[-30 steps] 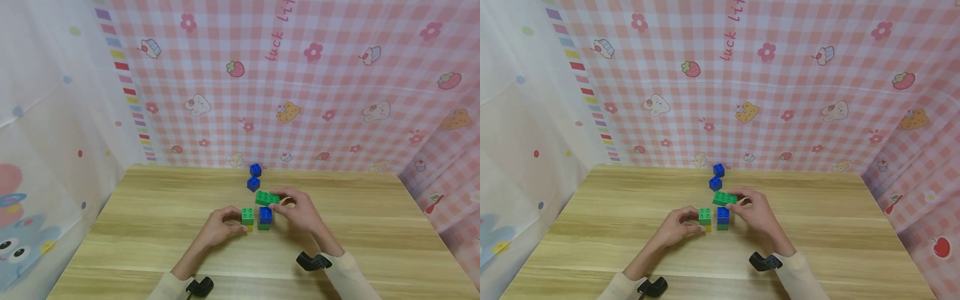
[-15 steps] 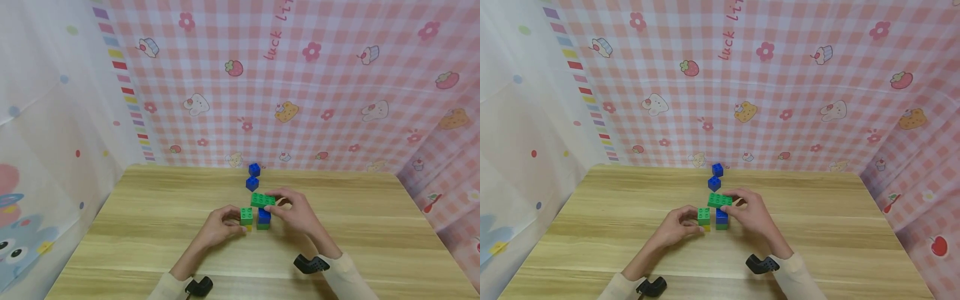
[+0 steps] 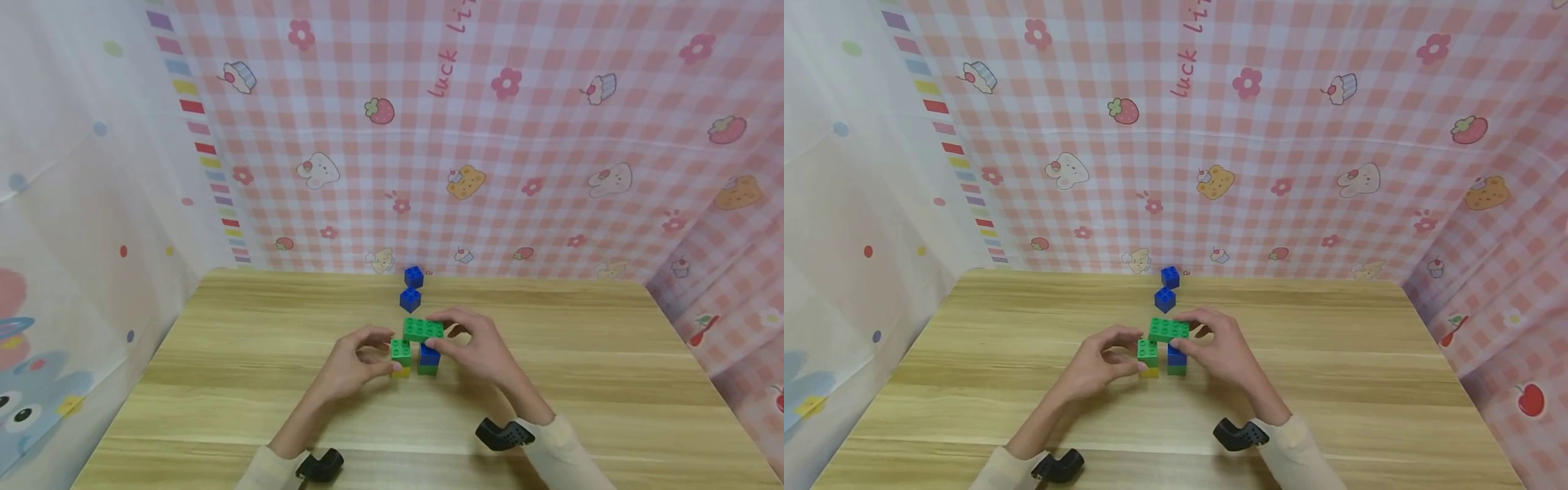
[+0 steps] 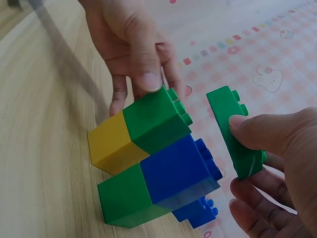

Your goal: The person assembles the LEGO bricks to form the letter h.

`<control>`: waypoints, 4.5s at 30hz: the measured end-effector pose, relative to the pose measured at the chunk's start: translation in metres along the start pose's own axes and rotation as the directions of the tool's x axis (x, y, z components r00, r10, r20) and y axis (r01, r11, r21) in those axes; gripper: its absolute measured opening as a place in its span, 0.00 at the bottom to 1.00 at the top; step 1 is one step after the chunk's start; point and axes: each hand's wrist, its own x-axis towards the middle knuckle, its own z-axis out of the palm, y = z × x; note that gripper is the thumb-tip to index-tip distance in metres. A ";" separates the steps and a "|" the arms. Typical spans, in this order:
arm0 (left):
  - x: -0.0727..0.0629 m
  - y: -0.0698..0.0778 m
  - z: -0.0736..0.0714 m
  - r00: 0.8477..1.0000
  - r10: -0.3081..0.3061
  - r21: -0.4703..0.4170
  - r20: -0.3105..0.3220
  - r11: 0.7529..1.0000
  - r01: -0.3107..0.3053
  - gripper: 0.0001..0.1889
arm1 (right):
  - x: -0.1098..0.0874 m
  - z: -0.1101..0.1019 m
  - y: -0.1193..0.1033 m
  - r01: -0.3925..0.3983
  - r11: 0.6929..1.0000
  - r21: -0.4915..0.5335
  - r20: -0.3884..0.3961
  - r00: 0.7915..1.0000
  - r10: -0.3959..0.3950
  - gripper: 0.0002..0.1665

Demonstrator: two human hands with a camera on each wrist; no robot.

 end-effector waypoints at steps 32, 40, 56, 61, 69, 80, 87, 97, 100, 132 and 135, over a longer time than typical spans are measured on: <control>-0.002 0.013 0.005 0.995 0.083 0.009 -0.051 0.997 -0.083 0.22 | -0.005 0.019 -0.001 0.081 0.997 0.018 0.005 0.997 -0.081 0.22; -0.003 0.012 0.004 0.997 0.058 -0.024 -0.051 0.998 -0.059 0.19 | -0.005 0.021 0.000 0.066 0.997 0.028 -0.004 0.998 -0.065 0.22; -0.001 0.012 0.003 0.999 0.031 -0.074 -0.039 0.997 -0.033 0.19 | -0.009 0.019 0.015 -0.052 0.995 0.090 0.013 0.999 0.051 0.19; -0.001 0.012 0.003 1.000 0.020 -0.101 -0.025 0.995 -0.022 0.19 | -0.009 0.020 0.018 -0.050 0.995 0.084 0.009 0.999 0.049 0.18; 0.000 0.010 0.001 0.999 0.034 -0.141 -0.001 0.989 -0.034 0.19 | -0.009 0.020 0.019 -0.051 0.995 0.089 0.004 0.999 0.051 0.17; 0.001 0.008 0.000 1.000 0.024 -0.166 0.014 0.986 -0.022 0.17 | -0.010 0.021 0.020 -0.031 0.994 0.108 0.003 1.000 0.031 0.16; 0.002 0.007 0.000 0.999 0.035 -0.153 0.017 0.988 -0.032 0.16 | -0.011 0.021 0.021 -0.040 0.993 0.110 0.012 0.999 0.038 0.16; 0.003 0.006 -0.001 0.999 0.050 -0.136 0.006 0.990 -0.048 0.14 | -0.009 0.021 0.019 -0.070 0.990 0.120 0.033 0.997 0.067 0.17; 0.003 0.006 0.000 0.998 0.055 -0.135 0.004 0.989 -0.054 0.14 | -0.009 0.021 0.020 -0.081 0.988 0.132 0.038 0.996 0.077 0.17; 0.007 0.004 -0.002 0.989 0.141 -0.136 0.033 0.981 -0.135 0.12 | -0.009 0.019 0.018 -0.043 0.991 0.126 0.044 0.998 0.038 0.16; 0.006 0.004 -0.002 0.988 0.152 -0.103 0.035 0.984 -0.147 0.13 | -0.009 0.021 0.018 -0.044 0.991 0.129 0.042 0.998 0.039 0.16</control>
